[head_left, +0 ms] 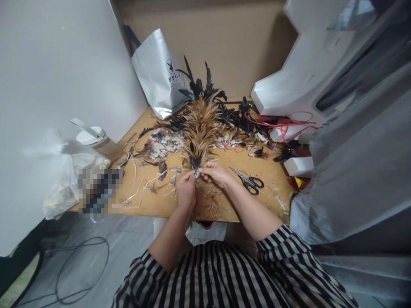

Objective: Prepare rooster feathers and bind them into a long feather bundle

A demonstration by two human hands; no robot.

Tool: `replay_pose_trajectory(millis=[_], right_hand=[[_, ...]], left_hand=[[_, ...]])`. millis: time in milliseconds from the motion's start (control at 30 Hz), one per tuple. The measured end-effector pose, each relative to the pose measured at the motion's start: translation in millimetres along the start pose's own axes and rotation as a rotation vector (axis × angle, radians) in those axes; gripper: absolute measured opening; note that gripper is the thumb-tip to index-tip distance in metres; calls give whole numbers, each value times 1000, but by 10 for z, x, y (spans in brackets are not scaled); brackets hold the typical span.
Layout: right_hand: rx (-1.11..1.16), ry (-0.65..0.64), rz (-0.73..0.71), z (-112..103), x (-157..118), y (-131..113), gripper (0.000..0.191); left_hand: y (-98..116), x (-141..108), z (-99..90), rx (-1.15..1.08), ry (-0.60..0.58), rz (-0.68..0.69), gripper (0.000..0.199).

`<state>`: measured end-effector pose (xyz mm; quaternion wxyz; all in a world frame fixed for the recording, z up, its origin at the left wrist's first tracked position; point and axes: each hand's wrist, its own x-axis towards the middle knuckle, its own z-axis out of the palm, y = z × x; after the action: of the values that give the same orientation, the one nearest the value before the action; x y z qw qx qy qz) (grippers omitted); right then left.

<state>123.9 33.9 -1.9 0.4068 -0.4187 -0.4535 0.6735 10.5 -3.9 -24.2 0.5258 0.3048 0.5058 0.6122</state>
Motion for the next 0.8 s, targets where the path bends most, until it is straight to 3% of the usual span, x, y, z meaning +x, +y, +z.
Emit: replay_pose_trajectory(millis=[267,600,800], right_hand=[[-183,96,-197,1,13,8,21],[-213,111,-238,16,24,18,19],[-152,98,-205,21,31,44,18]], left_hand=[[8,-16,-17,-16,1,-12,24],[-11,-28,-37,-18,-57,22,33],[-1,-38,-30,-41,-92,43,27]])
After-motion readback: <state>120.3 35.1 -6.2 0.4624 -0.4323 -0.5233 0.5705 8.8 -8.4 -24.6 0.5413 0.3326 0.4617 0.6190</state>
